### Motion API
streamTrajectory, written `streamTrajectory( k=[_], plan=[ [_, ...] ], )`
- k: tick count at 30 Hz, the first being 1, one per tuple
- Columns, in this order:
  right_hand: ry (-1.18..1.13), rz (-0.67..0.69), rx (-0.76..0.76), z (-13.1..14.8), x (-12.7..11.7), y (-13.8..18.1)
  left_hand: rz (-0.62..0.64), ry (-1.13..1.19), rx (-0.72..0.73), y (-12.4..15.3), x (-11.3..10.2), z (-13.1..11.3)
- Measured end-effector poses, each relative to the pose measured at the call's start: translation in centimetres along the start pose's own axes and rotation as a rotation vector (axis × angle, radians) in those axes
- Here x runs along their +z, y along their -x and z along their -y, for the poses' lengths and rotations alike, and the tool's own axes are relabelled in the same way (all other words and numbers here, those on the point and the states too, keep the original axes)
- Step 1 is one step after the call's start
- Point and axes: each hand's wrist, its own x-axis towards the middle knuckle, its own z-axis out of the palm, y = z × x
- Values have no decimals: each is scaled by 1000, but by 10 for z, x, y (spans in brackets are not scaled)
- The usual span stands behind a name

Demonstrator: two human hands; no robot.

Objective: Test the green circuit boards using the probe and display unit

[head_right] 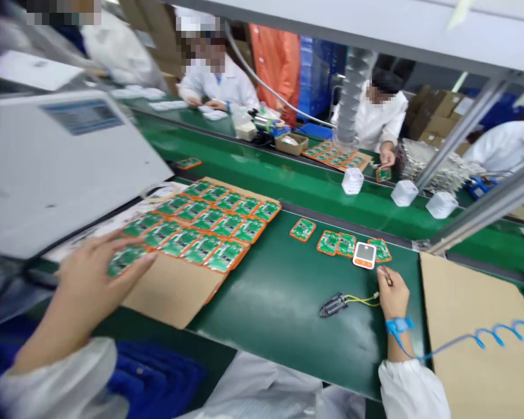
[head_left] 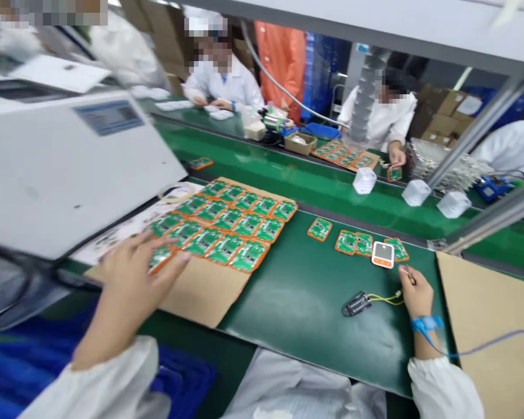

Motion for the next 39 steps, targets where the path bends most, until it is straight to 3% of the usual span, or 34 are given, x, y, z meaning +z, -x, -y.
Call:
streamTrajectory(
  k=[1, 3, 6, 10, 13, 15, 17, 20, 23, 26, 31, 39],
  plan=[
    [-13, 2, -8, 1, 1, 0, 11, 93, 66, 5, 11, -32],
    [-34, 4, -35, 3, 3, 0, 148, 320, 119, 21, 46, -93],
    [-54, 5, -68, 2, 6, 0, 373, 392, 198, 39, 120, -161],
    [-118, -1, -99, 1, 9, 1, 447, 127, 73, 26, 201, -192],
    [-174, 19, -129, 7, 9, 3, 493, -7, 52, 1, 227, -190],
    [-189, 41, -128, 12, 8, 3, 494, 5, 31, -10, 232, -187],
    [-195, 67, -116, 18, 6, 3, 477, 160, -57, -15, 231, -187],
    [-212, 95, -88, 26, 3, 1, 501, 756, -308, -11, 222, -199],
    [-226, 117, -86, 29, 2, 2, 679, 1407, -474, 3, 207, -230],
    [-212, 146, -121, 27, 4, 4, 825, 1736, -604, 22, 200, -270],
    [-149, 165, -208, 18, 11, 8, 844, 1870, -816, 48, 209, -311],
    [-91, 145, -108, 17, 18, 10, 902, 1844, -757, 71, 213, -315]
  ],
)
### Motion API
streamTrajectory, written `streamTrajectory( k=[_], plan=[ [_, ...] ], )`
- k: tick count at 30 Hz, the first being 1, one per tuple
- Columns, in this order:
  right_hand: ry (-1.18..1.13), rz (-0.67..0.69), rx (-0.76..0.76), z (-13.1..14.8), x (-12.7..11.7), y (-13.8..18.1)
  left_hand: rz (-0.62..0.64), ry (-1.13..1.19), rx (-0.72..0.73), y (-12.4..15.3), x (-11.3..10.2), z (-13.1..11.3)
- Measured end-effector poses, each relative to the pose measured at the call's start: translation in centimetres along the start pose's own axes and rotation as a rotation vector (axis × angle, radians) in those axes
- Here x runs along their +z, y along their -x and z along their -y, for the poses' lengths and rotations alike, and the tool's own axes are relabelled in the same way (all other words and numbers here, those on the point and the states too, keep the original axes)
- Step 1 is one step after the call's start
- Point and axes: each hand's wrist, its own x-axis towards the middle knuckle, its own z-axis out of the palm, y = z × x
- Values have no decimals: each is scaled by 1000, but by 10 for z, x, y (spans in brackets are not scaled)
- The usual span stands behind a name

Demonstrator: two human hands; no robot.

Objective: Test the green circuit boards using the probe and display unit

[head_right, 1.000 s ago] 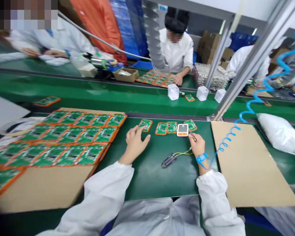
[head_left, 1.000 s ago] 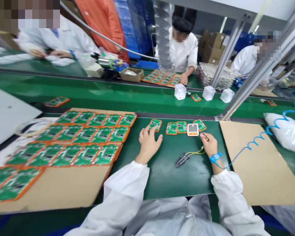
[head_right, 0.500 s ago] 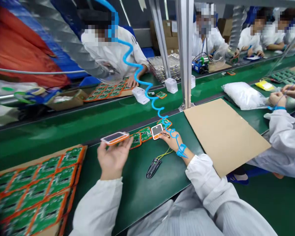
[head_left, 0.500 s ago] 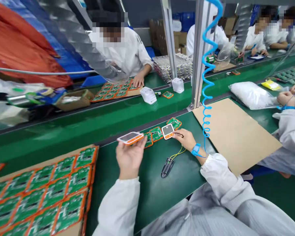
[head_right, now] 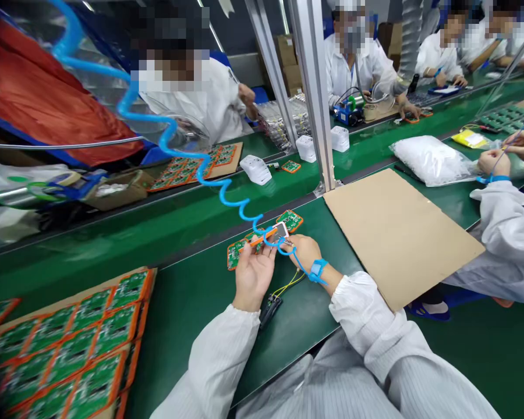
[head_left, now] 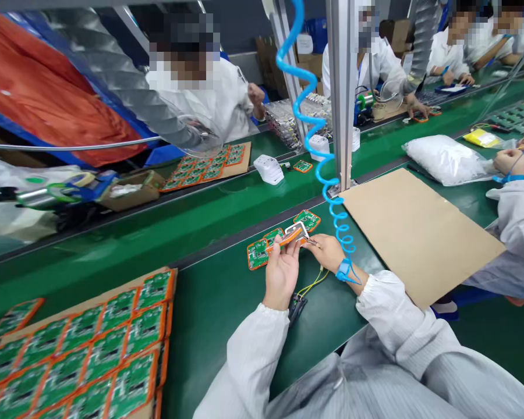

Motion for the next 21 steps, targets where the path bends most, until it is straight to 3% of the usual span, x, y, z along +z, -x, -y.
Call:
streamTrajectory(
  k=[8, 16, 21],
  plan=[
    [-17, 23, 11, 1, 2, 0, 38, -50, 46, 4, 5, 6],
    [-129, 45, 93, 16, -12, 1, 12, -50, 28, 4, 0, 5],
    [-189, -10, -48, 13, -18, 0, 12, -26, 38, 4, -3, 1]
  ],
)
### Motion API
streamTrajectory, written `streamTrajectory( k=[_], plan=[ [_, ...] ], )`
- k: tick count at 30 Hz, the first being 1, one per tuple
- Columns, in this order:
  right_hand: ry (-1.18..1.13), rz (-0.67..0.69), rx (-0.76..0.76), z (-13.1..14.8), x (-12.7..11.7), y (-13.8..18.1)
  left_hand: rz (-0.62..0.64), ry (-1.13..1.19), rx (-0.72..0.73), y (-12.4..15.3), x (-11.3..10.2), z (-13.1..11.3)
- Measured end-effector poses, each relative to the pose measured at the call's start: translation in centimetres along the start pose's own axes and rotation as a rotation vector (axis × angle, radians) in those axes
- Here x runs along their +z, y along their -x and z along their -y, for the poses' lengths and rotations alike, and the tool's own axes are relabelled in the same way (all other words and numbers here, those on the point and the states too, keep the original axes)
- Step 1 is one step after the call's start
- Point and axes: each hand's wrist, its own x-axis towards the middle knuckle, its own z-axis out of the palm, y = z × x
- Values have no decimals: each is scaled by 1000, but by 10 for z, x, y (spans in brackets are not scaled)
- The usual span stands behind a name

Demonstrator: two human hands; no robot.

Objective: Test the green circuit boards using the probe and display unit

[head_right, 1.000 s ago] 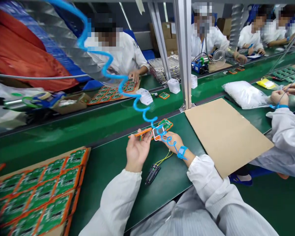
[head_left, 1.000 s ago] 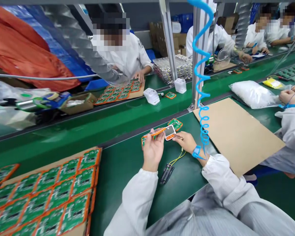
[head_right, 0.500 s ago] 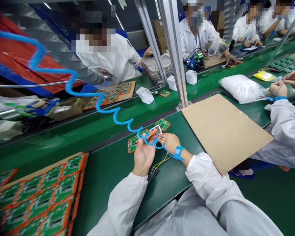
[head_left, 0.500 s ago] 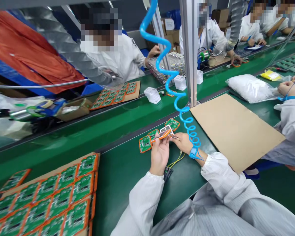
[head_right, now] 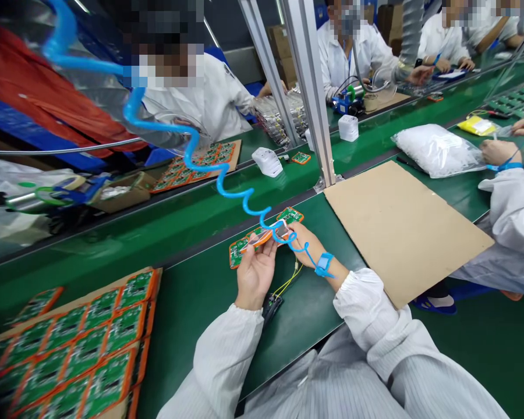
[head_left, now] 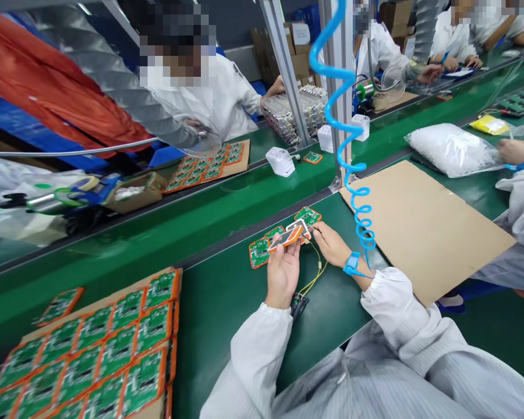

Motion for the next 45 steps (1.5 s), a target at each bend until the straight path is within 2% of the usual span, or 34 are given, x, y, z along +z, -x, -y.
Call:
streamTrajectory(
  k=[5, 9, 16, 18, 23, 24, 26, 28, 31, 34, 38, 40, 41, 45],
  plan=[
    [58, -14, -169, -11, 2, -1, 4, 11, -11, 1, -3, 0],
    [74, -64, -173, -12, 2, 1, 11, -24, 17, 0, -5, 2],
    [47, -52, -189, -9, 0, -1, 62, -139, -17, 2, -6, -2],
    [93, -117, -183, -6, -2, -1, 87, -195, -10, 2, -6, -3],
    [215, -378, -85, 4, -7, 4, 154, -335, 59, -3, -5, -2],
    [179, -374, -69, 5, -7, 5, 165, -361, 77, -5, -4, 0],
    [35, -278, -19, 5, -4, 6, 197, -407, 111, -9, -4, 2],
    [-168, -153, 69, 3, 3, 5, 237, -456, 141, -12, -4, 5],
    [-455, -64, 214, 0, 12, 3, 306, -554, 183, -15, -5, 7],
    [-629, -73, 302, -3, 15, -1, 386, -654, 203, -19, -10, 7],
    [-705, -139, 321, -3, 14, -3, 476, -682, 246, -30, -23, -1],
    [-713, -155, 323, -3, 14, -3, 426, -689, 338, -39, -32, -7],
    [-712, -163, 325, -2, 13, -2, 357, -701, 390, -43, -37, -9],
    [-686, -219, 331, -1, 12, -1, -40, -714, 521, -54, -55, -23]
  ],
)
